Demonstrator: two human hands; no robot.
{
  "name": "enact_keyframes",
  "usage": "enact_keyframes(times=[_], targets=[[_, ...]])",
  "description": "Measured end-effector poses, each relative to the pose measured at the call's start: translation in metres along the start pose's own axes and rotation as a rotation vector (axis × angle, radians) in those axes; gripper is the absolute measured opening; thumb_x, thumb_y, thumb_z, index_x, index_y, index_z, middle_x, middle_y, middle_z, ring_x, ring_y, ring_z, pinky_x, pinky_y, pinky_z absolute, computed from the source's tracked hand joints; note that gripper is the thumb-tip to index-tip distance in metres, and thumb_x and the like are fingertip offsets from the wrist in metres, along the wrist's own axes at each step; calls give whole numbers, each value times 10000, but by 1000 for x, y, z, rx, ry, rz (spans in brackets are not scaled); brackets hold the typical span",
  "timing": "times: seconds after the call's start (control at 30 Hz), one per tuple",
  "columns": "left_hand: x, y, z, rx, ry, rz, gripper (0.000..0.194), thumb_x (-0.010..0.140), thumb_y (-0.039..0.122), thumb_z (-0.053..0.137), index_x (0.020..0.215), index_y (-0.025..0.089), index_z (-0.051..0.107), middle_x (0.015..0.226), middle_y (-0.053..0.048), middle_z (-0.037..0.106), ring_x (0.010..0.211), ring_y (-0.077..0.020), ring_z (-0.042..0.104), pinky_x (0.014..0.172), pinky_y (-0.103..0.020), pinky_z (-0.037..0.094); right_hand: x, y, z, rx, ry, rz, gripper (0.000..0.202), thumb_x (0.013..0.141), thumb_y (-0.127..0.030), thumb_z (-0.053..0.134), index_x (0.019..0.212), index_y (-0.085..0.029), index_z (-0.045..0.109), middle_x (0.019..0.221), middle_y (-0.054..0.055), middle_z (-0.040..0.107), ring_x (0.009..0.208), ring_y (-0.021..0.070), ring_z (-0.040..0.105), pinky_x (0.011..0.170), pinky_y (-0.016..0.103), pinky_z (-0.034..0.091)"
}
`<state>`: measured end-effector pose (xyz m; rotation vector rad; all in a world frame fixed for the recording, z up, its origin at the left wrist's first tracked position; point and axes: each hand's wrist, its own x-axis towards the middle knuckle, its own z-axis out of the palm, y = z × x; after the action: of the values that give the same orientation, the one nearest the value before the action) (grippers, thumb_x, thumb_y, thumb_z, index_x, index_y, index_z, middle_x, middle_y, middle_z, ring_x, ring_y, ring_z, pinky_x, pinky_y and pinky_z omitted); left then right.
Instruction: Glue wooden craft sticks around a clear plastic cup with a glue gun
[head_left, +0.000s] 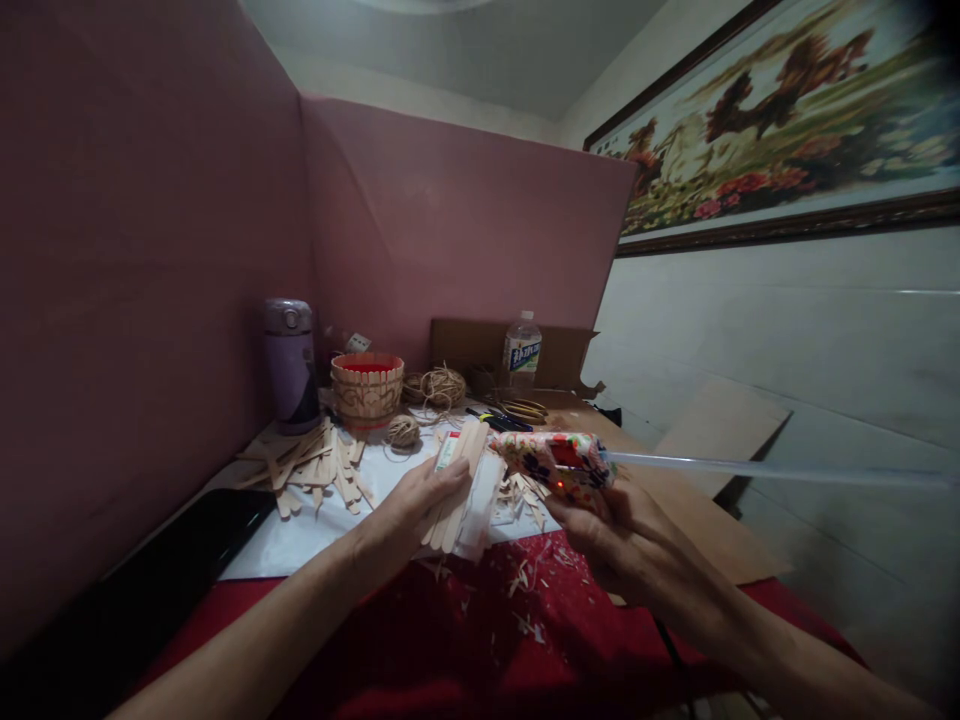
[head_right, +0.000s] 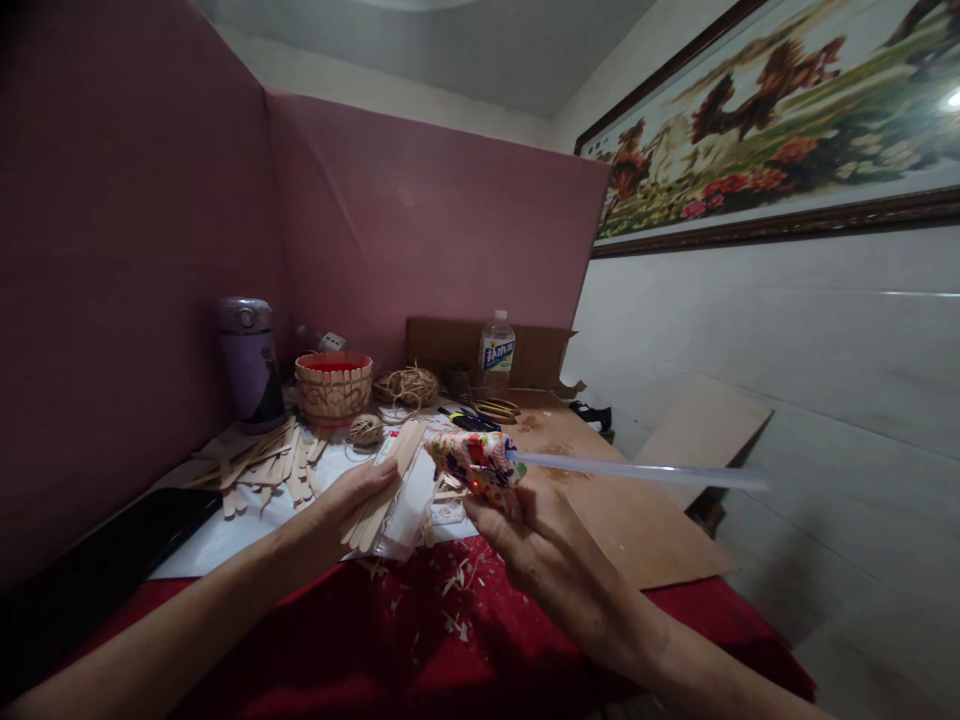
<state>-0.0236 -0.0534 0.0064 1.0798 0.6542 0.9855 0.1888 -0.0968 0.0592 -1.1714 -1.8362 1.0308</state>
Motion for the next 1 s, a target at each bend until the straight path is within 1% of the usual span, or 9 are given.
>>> enact_keyframes(times=[0.07, 0.17, 0.37, 0.47, 0.57, 0.7, 0.8, 0.9, 1.0], targets=[[0, 0, 0, 20, 10, 3, 492, 821, 497, 612, 1155, 137, 582, 819, -73, 641, 682, -190, 609, 610, -290, 460, -1, 0, 1, -2, 5, -13, 311, 842, -440, 527, 672, -224, 381, 503, -74, 332, 434, 74, 271, 402, 227, 221], [0, 1, 1, 17, 22, -1, 523, 821, 488, 615, 1212, 149, 544, 822, -68, 642, 666, -185, 605, 606, -290, 465, -1, 3, 0, -18, -10, -28, 300, 847, -421, 518, 664, -220, 391, 494, -74, 334, 429, 73, 262, 405, 234, 207], [-1, 2, 2, 9, 24, -11, 497, 822, 484, 615, 1185, 148, 571, 893, -99, 662, 707, -192, 616, 618, -282, 472, -1, 4, -1, -2, -12, -21, 335, 856, -470, 519, 676, -220, 386, 519, -74, 332, 444, 74, 268, 417, 228, 232], [-1, 2, 2, 9, 7, -4, 487, 826, 485, 610, 1163, 134, 589, 891, -104, 662, 685, -179, 606, 634, -286, 477, -1, 3, 0, -8, -11, -11, 344, 849, -473, 527, 666, -222, 381, 529, -69, 338, 454, 78, 276, 419, 228, 234], [-1, 2, 3, 11, 11, 7, 500, 831, 482, 604, 1192, 137, 574, 872, -96, 653, 683, -179, 605, 631, -289, 479, -1, 6, 1, -4, -34, -15, 360, 870, -475, 510, 654, -221, 374, 530, -70, 311, 457, 78, 249, 422, 230, 224], [-1, 3, 3, 14, 17, 12, 480, 831, 470, 607, 1179, 140, 584, 847, -81, 642, 675, -171, 597, 627, -283, 481, -3, 16, 1, 33, -71, -14, 345, 878, -517, 524, 737, -209, 456, 591, -59, 326, 494, 82, 249, 438, 225, 243], [-1, 3, 3, 18, 34, 8, 520, 823, 472, 618, 1229, 153, 560, 848, -77, 645, 673, -168, 599, 612, -270, 477, -4, 21, 2, 76, -98, 12, 350, 868, -535, 545, 786, -201, 484, 615, -57, 328, 513, 81, 239, 441, 218, 241], [-1, 3, 3, 21, 66, -7, 550, 798, 488, 642, 1232, 160, 564, 846, -75, 649, 668, -169, 604, 588, -260, 474, -5, 22, 4, 126, -108, 41, 385, 851, -557, 558, 732, -205, 457, 568, -71, 295, 472, 70, 216, 406, 214, 196], [-2, 4, 4, 1, 104, -15, 531, 761, 502, 673, 1167, 168, 601, 842, -73, 659, 666, -169, 606, 587, -260, 481, -6, 21, 7, 169, -91, 55, 422, 829, -575, 579, 681, -214, 417, 522, -83, 283, 429, 60, 213, 379, 214, 160]])
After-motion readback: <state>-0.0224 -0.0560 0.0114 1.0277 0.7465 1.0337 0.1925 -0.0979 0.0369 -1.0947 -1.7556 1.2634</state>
